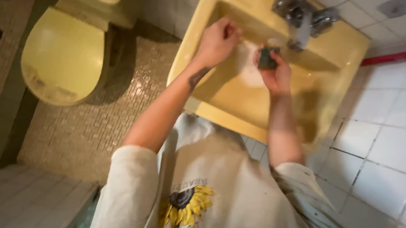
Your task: The person cleans a sink and faucet using a sponge and then organizes toothbrushes into a wall-mounted holder.
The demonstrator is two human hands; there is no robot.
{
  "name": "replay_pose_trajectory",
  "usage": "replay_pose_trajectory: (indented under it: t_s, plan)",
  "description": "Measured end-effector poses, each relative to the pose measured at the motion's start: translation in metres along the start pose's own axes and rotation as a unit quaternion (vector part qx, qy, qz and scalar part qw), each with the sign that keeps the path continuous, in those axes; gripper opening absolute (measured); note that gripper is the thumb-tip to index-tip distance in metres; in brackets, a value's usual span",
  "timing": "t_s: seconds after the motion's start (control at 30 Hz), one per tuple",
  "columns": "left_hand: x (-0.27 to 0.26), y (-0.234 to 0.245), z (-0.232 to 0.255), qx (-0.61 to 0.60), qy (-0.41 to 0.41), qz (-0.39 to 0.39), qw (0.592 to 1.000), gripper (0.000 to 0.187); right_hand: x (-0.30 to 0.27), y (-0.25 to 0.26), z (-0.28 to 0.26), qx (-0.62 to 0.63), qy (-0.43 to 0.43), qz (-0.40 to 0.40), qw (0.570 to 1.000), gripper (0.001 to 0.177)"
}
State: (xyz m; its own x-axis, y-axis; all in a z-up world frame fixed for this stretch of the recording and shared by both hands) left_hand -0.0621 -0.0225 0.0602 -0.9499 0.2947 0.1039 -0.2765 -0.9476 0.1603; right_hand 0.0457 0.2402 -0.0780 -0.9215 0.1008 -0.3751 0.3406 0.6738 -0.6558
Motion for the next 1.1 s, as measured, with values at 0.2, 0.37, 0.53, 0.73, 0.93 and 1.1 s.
replay_pose_trajectory:
  t_s: [0.2, 0.37, 0.53, 0.73, 0.93, 1.1]
  plan:
    - [-0.006, 0.003, 0.003, 0.032, 0.000, -0.039, 0.999, 0.015, 0.005, -0.008, -0.021, 0.077, 0.003, 0.075, 0.994, 0.031]
    - [-0.019, 0.000, -0.007, 0.010, 0.008, -0.068, 0.998, 0.011, -0.056, 0.036, -0.054, -0.098, 0.169, 0.219, 0.956, 0.018]
    - [-0.036, -0.013, -0.008, 0.021, 0.053, -0.111, 0.992, 0.010, -0.071, 0.039, -0.023, -0.104, 0.123, 0.252, 0.954, 0.018]
    - [-0.055, 0.009, 0.025, 0.015, 0.034, -0.066, 0.997, 0.011, -0.023, -0.065, 0.011, -0.379, 0.142, 0.103, 0.908, 0.021]
    - [-0.076, 0.073, 0.043, 0.027, 0.089, 0.022, 0.995, 0.013, 0.052, -0.218, -0.086, -0.649, 0.499, 0.148, 0.554, 0.030]
    - [-0.105, 0.118, 0.044, -0.001, 0.108, 0.074, 0.991, 0.016, 0.120, -0.274, -0.022, -0.755, 0.485, 0.066, 0.437, 0.043]
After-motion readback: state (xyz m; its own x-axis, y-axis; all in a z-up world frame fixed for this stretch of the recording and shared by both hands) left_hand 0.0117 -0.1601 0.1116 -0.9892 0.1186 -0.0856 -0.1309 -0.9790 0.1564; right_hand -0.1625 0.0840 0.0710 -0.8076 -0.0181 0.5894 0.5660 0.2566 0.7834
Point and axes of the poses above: each hand's wrist, its own x-axis towards the middle knuckle, its own y-axis out of the back of the hand, z = x × y, the point moved 7 cm from there along x, towards the middle knuckle, and after that the axes turned 3 degrees about -x, right-handed, at the moved point
